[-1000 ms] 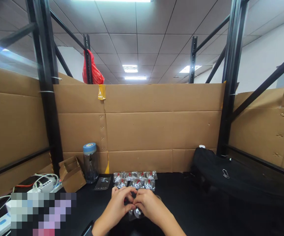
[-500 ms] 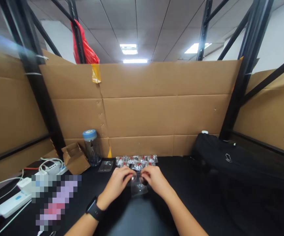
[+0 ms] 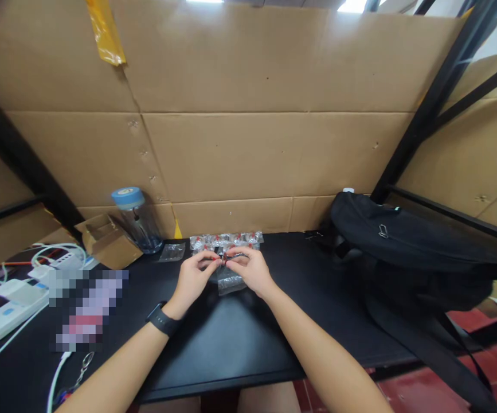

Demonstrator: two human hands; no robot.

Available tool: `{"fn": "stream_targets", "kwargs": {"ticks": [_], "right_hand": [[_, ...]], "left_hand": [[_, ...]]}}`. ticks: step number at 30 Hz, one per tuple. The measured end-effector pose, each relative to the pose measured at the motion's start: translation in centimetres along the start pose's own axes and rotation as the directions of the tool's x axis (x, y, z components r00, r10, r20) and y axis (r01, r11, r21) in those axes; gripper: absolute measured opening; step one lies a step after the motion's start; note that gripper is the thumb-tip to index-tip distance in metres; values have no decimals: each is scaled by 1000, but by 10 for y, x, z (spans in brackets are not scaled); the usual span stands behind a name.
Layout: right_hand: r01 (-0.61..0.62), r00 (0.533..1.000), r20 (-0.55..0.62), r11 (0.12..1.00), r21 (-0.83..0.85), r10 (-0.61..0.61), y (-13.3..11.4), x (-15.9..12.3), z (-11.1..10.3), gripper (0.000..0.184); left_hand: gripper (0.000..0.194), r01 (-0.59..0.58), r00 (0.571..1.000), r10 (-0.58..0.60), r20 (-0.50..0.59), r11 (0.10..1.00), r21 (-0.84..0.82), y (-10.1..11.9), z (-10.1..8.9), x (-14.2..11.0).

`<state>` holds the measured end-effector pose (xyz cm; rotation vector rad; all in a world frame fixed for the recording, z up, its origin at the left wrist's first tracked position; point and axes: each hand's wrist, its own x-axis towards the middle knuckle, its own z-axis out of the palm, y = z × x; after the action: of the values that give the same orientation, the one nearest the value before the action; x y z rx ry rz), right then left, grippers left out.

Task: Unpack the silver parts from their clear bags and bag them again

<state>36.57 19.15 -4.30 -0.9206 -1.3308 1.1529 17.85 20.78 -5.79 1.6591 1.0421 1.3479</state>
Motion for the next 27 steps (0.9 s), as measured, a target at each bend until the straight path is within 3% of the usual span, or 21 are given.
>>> {"fn": "stream_targets", "kwargs": {"ticks": [7,11,20,24,27], "right_hand": [[-29,999,43,999,42,27,6,-1,3,67],[7,1000,18,1000,18,-7,4,-2,4,60],[115,993,-6,970,-214,-119,6,0,-4,59],[128,992,50,963,-237,-119,2,-1,-5,67],[157,986,99,958,-238,-136,-3,-3,-4,58]], "left_hand": [[23,34,999,-35,-20,997,-75,0,-1,2],[23,45,999,-45,5,995,-89,2,0,0],[24,56,997,-48,63,991,-125,4,1,-1],[26,59,997,-50,61,984,-166,-1,3,0],[28,48,996,-35,81,985,-164,-3,3,0]]}}
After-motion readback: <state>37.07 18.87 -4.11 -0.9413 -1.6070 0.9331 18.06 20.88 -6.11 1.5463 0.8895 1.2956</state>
